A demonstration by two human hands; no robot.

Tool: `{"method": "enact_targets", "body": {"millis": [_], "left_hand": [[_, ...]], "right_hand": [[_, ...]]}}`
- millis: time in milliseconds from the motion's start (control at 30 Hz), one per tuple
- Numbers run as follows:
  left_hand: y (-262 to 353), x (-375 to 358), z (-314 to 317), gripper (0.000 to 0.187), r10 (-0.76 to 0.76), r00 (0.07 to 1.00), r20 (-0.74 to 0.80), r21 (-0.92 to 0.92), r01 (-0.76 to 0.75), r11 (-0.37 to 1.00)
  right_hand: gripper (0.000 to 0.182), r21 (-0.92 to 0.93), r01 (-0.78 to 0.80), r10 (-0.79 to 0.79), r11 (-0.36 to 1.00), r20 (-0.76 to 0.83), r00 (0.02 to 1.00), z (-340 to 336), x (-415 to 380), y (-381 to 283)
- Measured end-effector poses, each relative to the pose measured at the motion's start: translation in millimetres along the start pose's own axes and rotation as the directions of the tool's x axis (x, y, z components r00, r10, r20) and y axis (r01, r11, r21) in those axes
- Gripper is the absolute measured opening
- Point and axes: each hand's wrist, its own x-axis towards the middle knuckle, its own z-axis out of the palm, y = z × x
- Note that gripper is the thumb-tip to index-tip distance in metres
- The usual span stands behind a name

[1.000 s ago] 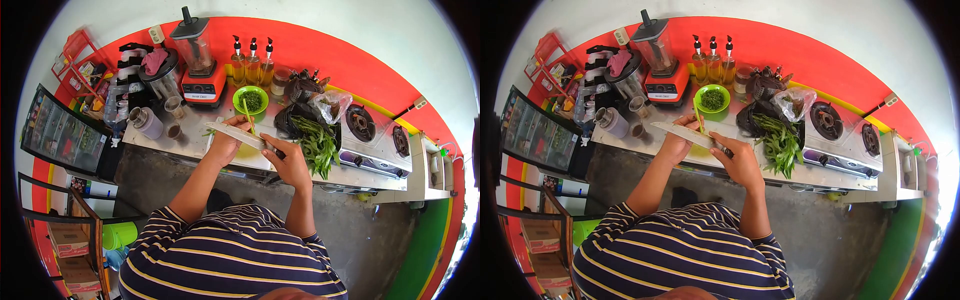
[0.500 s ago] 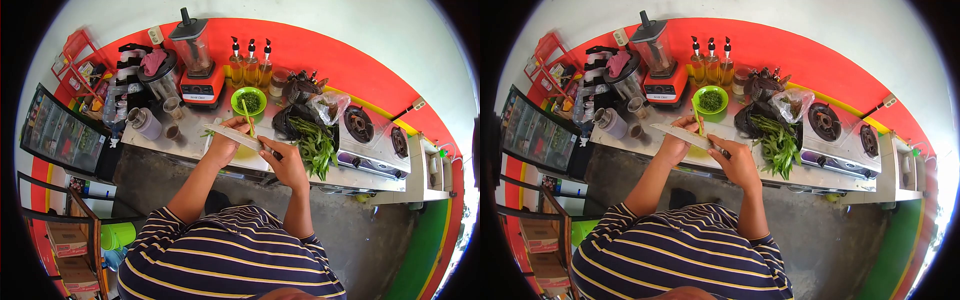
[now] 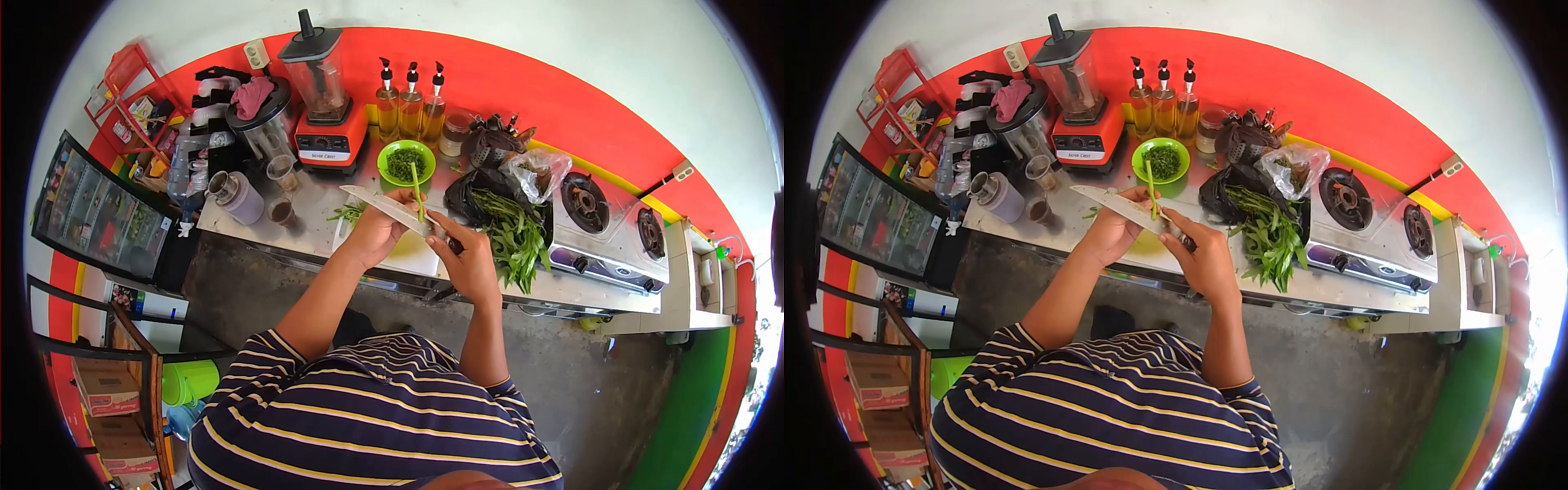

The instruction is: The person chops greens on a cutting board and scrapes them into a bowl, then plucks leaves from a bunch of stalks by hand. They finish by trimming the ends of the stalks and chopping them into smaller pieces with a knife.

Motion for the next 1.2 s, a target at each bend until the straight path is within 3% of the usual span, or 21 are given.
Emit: {"method": "enact_targets", "body": {"millis": [300, 400, 467, 800, 900, 967, 1200], "left_hand": [[26, 10, 7, 0.024, -0.139, 0.987, 0.076, -0.037, 0.142, 0.989], [37, 16, 9, 0.025, -0.145, 0.979, 0.142, 0.109, 0.13, 0.985], [38, 20, 14, 0.024, -0.042, 0.995, 0.094, 0.377, 0.004, 0.926], [25, 18, 12, 0.016, -0.081, 0.995, 0.053, 0.196, 0.069, 0.978], [25, 16, 11, 0.018, -0.016, 0.998, 0.058, 0.231, 0.002, 0.973], [24, 14, 12, 0.018, 0.041, 0.999, -0.026, 0.328, -0.031, 0.944], [26, 8, 7, 0.018, 0.023, 0.998, -0.066, 0.404, 0.006, 0.915]], "right_hand": [[0.041, 0.004, 0.032, -0.032, 0.999, -0.045, 0.998, -2, -4, 1], [0.041, 0.009, 0.067, -0.066, 0.998, -0.062, 0.996, 0, -4, 2], [0.041, 0.013, 0.089, -0.088, 0.996, -0.074, 0.993, -1, -5, 2], [0.043, -0.075, 0.089, -0.096, 0.993, -0.094, 0.991, 0, -11, -5], [0.042, -0.127, 0.086, -0.1, 0.988, -0.109, 0.989, 3, -13, -4], [0.042, -0.162, 0.094, -0.116, 0.982, -0.129, 0.985, 6, -12, -3], [0.04, -0.273, 0.088, -0.128, 0.958, -0.13, 0.983, 9, -16, -3]]}}
